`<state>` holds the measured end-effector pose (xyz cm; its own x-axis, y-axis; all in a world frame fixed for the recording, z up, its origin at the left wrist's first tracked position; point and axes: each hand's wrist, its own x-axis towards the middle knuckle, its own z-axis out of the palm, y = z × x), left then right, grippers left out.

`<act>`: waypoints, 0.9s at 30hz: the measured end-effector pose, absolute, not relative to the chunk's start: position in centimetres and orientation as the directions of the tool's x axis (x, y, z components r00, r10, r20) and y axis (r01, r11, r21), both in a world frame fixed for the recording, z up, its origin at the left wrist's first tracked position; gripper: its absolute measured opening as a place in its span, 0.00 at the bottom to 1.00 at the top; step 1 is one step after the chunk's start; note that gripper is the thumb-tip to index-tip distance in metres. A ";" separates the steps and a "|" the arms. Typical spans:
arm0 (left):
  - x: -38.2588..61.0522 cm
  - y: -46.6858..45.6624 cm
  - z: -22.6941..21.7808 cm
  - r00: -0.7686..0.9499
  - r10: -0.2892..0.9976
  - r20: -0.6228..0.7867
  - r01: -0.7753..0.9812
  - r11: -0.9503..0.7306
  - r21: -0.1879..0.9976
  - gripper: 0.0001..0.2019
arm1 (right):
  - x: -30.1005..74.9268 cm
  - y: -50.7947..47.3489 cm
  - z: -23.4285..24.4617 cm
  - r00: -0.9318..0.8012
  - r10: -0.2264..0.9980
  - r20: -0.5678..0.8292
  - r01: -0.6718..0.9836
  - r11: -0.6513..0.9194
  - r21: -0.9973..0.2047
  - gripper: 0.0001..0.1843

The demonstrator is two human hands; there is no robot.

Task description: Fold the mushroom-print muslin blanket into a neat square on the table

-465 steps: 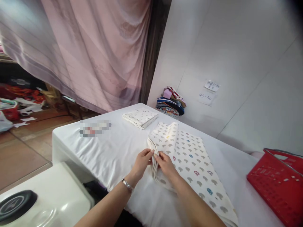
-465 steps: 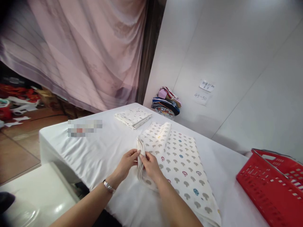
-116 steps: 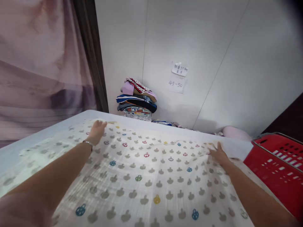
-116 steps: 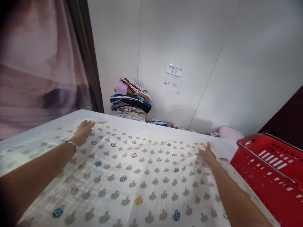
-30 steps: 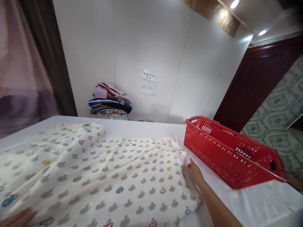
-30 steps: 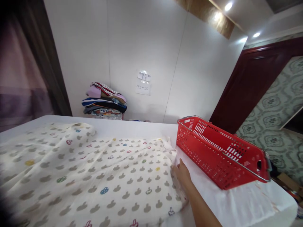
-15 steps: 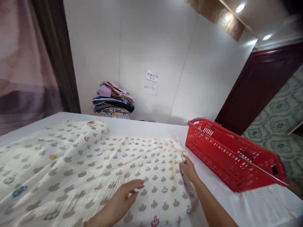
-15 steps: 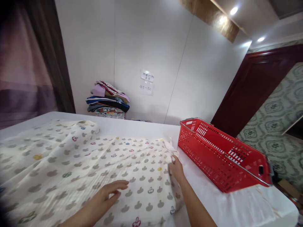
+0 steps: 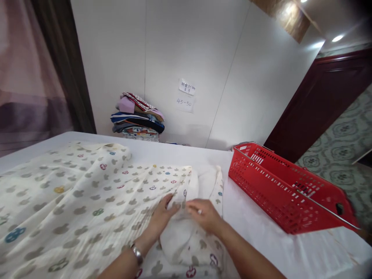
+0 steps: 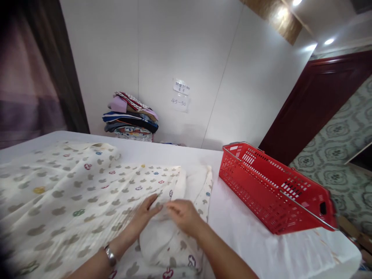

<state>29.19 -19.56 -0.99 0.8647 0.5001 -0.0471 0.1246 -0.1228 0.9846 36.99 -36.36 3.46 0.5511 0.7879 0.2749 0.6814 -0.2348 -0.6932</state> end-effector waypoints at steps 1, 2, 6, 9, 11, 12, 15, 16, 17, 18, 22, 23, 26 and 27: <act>29.1 -19.7 -1.0 0.875 0.480 0.059 0.094 -0.288 0.953 0.30 | 39.3 -37.1 3.1 0.670 0.689 0.276 0.641 -0.349 -0.684 0.12; 29.0 -19.9 -0.9 0.881 0.439 0.179 0.045 -0.453 0.890 0.30 | 41.6 -37.8 2.6 0.764 0.591 0.259 0.588 -0.470 -0.659 0.12; 29.1 -21.6 -0.4 0.936 0.142 0.322 -0.087 -0.794 0.601 0.24 | 48.0 -39.7 0.6 0.920 0.361 0.151 0.384 -0.756 -0.530 0.13; 30.2 -22.5 -0.4 0.982 0.126 0.141 0.031 -0.842 0.538 0.20 | 48.9 -39.9 -1.1 0.953 0.296 0.061 0.292 -0.845 -0.448 0.18; 31.4 -22.7 -0.5 0.983 0.175 0.049 0.124 -0.844 0.522 0.19 | 48.7 -39.9 -2.0 0.959 0.283 0.025 0.267 -0.868 -0.418 0.19; 32.1 -22.8 -0.5 0.980 0.196 0.019 0.158 -0.839 0.521 0.21 | 48.7 -39.9 -2.3 0.961 0.275 0.016 0.254 -0.863 -0.438 0.18; 34.3 -23.0 -0.4 0.970 0.234 -0.065 0.231 -0.810 0.539 0.22 | 48.9 -40.5 -3.0 0.971 0.239 0.004 0.197 -0.792 -0.578 0.16; 34.9 -23.1 -0.3 0.965 0.248 -0.084 0.253 -0.801 0.542 0.19 | 49.2 -40.8 -3.1 0.975 0.223 -0.002 0.173 -0.761 -0.625 0.17; 35.4 -23.2 -0.3 0.960 0.264 -0.095 0.272 -0.792 0.547 0.15 | 49.4 -41.2 -3.2 0.978 0.210 -0.009 0.151 -0.734 -0.662 0.19; 35.7 -23.2 -0.2 0.956 0.279 -0.094 0.283 -0.778 0.561 0.12 | 49.6 -41.5 -3.2 0.980 0.199 -0.017 0.133 -0.714 -0.688 0.20; 35.6 -22.5 0.5 0.932 0.352 -0.085 0.272 -0.527 0.805 0.07 | 49.9 -43.1 -2.6 0.984 0.170 -0.047 0.059 -0.572 -0.818 0.21; 35.3 -22.0 0.8 0.922 0.375 -0.100 0.254 -0.389 0.885 0.07 | 50.0 -43.7 -2.3 0.985 0.169 -0.043 0.052 -0.520 -0.853 0.23; 33.8 -20.0 1.9 0.889 0.424 -0.174 0.154 0.082 0.985 0.10 | 49.9 -46.0 -1.9 0.985 0.172 0.013 0.049 -0.208 -0.977 0.26; 33.2 -19.2 2.2 0.876 0.442 -0.193 0.115 0.197 0.974 0.12 | 49.8 -46.9 -1.9 0.988 0.155 0.010 0.025 -0.094 -0.995 0.26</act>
<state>33.19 -19.18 2.23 0.8761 0.4419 -0.1928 0.1151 0.1966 0.9737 49.76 -46.90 -1.92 0.9878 0.1553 0.0101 0.0249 -0.0940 -0.9953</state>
